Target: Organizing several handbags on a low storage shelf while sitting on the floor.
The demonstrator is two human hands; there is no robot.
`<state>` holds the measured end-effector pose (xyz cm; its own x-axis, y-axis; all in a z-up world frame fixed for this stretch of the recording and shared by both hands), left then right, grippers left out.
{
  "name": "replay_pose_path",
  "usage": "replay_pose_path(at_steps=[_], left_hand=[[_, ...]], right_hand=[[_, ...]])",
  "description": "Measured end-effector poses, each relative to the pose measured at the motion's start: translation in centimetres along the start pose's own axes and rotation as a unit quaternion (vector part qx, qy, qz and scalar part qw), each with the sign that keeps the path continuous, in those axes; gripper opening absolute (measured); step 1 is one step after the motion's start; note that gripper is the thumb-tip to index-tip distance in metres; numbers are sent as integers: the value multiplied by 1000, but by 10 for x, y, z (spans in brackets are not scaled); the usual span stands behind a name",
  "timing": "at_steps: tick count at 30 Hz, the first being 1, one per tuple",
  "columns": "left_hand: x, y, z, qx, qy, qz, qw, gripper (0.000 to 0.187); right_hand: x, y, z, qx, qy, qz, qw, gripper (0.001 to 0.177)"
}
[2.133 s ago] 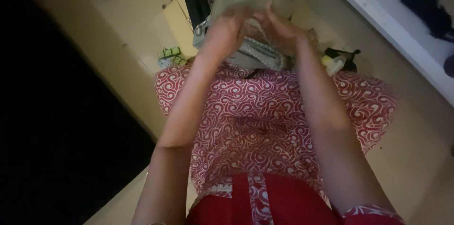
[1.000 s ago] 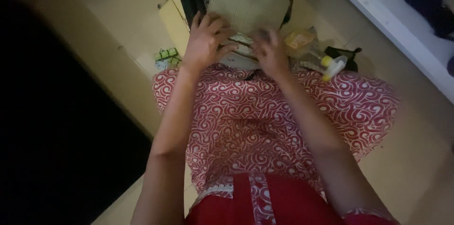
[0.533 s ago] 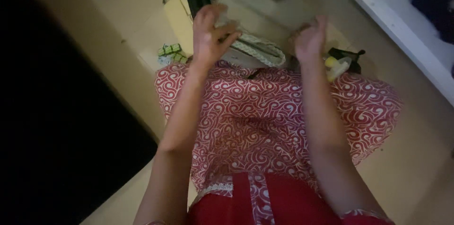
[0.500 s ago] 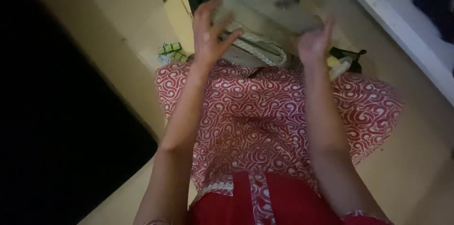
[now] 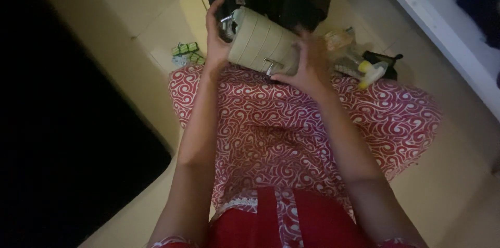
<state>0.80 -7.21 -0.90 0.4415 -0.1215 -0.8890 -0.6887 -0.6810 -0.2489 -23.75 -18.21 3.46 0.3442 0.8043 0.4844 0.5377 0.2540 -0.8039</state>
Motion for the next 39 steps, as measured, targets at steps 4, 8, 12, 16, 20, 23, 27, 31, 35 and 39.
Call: replay_pose_path(at_steps=[4, 8, 12, 16, 20, 23, 27, 31, 35, 39], left_hand=[[-9, 1, 11, 15, -81, 57, 995, 107], [-6, 2, 18, 47, -58, 102, 992, 91], [-18, 7, 14, 48, 38, -91, 994, 73], [-22, 18, -5, 52, -46, 11, 998, 74], [-70, 15, -10, 30, 72, -180, 981, 62], [-105, 24, 1, -10, 192, -312, 930, 47], [-120, 48, 16, -50, 265, -407, 873, 25], [-102, 111, 42, 205, 144, -282, 926, 36], [-113, 135, 34, 237, 226, -275, 904, 46], [-69, 120, -2, 96, 209, -479, 847, 53]], right_hand=[[-9, 30, 6, 77, 22, -48, 996, 121], [-3, 39, 13, 71, -59, 29, 995, 126], [6, 29, 8, 88, -49, 64, 993, 150], [-14, 14, -7, 59, -37, 38, 997, 139], [-44, -14, -22, 98, -42, -120, 987, 104], [-84, -25, -31, 90, 25, -160, 983, 51], [-118, -25, -38, 132, 176, -123, 968, 52], [-109, -26, -49, 138, 145, -152, 968, 47], [-110, -31, -51, 128, 162, -140, 968, 48], [-94, -39, -54, 121, 148, -157, 969, 38]])
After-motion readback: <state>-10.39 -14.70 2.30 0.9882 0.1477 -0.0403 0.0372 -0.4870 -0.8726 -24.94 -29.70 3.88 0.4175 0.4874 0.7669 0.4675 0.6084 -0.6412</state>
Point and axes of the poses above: each hand's wrist, its own z-axis away from the middle knuckle, its own y-axis out of the palm, x = y × z, the point moved 8 cm from there along -z, towards the middle knuckle, and after that the axes turned 1 degree about y, right-handed, at the moved point
